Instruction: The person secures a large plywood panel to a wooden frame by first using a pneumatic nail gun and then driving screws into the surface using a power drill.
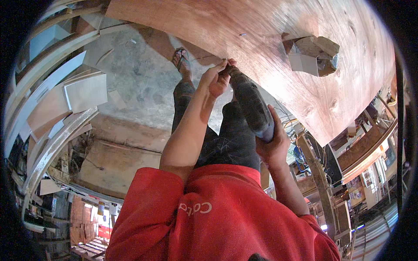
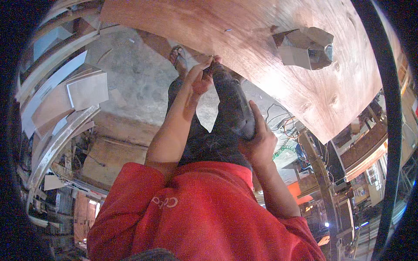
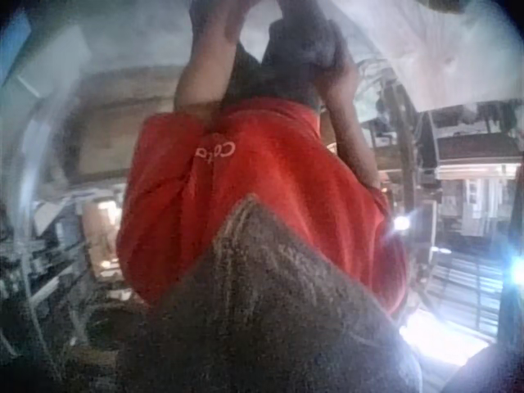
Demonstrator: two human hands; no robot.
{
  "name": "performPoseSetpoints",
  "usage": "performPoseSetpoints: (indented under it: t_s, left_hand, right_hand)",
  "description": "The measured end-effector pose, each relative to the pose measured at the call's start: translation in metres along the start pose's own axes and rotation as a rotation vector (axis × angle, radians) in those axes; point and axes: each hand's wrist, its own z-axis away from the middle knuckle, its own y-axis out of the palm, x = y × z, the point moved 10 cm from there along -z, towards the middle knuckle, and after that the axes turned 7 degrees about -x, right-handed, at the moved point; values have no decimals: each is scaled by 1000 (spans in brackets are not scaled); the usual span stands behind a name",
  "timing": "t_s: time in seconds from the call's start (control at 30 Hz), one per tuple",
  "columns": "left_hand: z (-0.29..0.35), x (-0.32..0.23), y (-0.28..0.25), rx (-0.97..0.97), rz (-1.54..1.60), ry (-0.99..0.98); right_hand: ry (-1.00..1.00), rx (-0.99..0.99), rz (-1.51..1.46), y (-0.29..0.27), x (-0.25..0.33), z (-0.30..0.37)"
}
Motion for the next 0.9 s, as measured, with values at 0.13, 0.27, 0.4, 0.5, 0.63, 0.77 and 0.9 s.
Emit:
performPoseSetpoints:
  t_s: [0.13, 0.27, 0.4, 0.5, 0.63, 0.77, 0.9]
  left_hand:
    - [1, -2, 1, 3, 17, 11]
    - [-2, 0, 0, 45, 26, -4]
    - [-7, 2, -2, 74, 68, -28]
    - [-6, 2, -4, 34, 54, -20]
    - [18, 3, 3, 35, 72, -17]
    - [77, 15, 6, 132, 98, -165]
    - [112, 36, 12, 240, 47, -233]
  right_hand:
    - [27, 8, -8, 0, -4, -3]
    - [61, 35, -17, 0, -9, -4]
    - [45, 40, -14, -1, -7, -7]
    - [40, 58, 54, -3, -3, -9]
    - [-34, 18, 99, -6, 16, -15]
    - [-6, 32, 124, -8, 27, -19]
    - [13, 55, 181, -9, 35, -29]
